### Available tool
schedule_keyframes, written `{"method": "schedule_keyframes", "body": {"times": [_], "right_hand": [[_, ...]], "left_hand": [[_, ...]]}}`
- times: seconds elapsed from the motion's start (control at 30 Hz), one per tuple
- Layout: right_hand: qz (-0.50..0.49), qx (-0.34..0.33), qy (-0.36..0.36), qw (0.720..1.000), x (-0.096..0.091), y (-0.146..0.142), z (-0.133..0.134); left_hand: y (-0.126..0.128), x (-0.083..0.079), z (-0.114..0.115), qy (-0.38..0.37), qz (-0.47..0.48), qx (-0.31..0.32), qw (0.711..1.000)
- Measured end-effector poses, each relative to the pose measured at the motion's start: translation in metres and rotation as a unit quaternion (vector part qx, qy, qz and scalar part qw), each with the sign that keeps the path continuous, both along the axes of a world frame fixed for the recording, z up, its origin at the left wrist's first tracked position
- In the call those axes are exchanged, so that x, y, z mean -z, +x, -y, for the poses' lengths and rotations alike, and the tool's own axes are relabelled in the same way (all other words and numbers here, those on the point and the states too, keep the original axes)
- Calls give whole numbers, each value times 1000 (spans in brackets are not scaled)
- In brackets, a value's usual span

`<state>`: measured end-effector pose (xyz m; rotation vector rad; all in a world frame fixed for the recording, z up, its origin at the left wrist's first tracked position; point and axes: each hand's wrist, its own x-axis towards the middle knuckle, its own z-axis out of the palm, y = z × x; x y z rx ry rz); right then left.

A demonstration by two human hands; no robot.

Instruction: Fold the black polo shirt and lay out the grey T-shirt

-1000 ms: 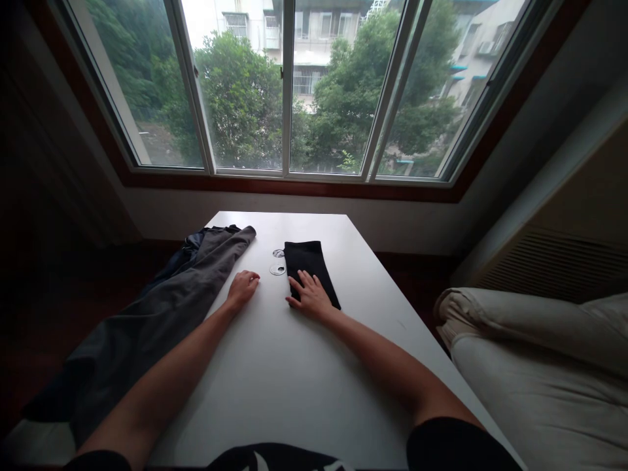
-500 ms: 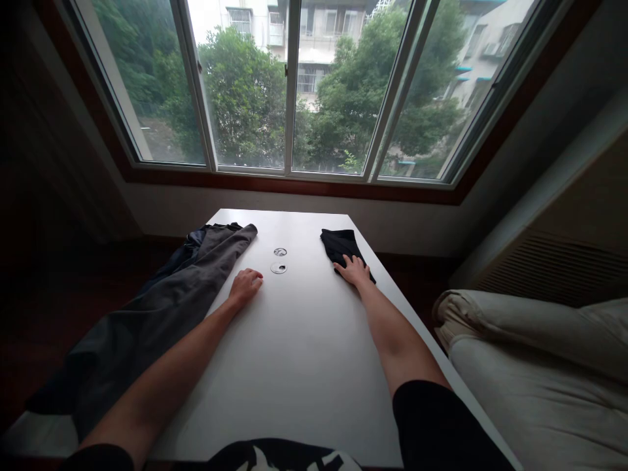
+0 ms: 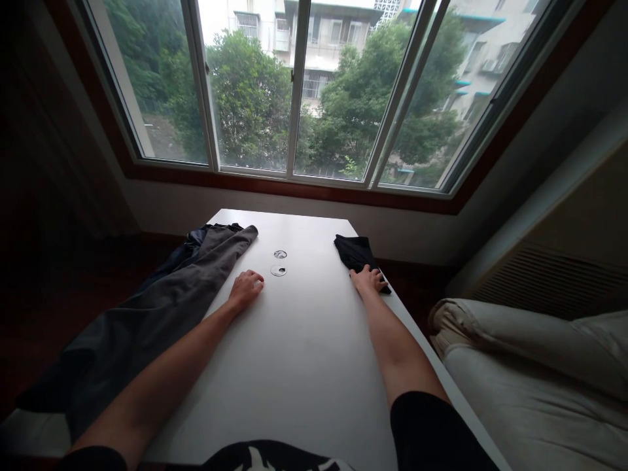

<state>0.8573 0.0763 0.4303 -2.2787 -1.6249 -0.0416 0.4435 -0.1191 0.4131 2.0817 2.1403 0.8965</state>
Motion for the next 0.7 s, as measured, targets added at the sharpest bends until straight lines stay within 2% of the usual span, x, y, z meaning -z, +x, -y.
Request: {"method": "schedule_keyframes", "body": {"times": [0.2,0.33,0.43,0.57,0.7], "right_hand": [[53,-106,110,987,15,1,38],[78,-166,108,977,12,2,53],[83,-192,83,974,1,5,53],[51,-186,48,980,-12,10,43],[77,-167,72,980,-7,12,31]], "left_hand": [[2,-1,1,-3,1,-3,1000],[2,-2,2,-5,-1,-2,1000],[2,-2,3,-6,-5,0,1000],[2,-3,4,-9,-5,2,1000],[3,-4,4,-10,-1,2,1000]]}}
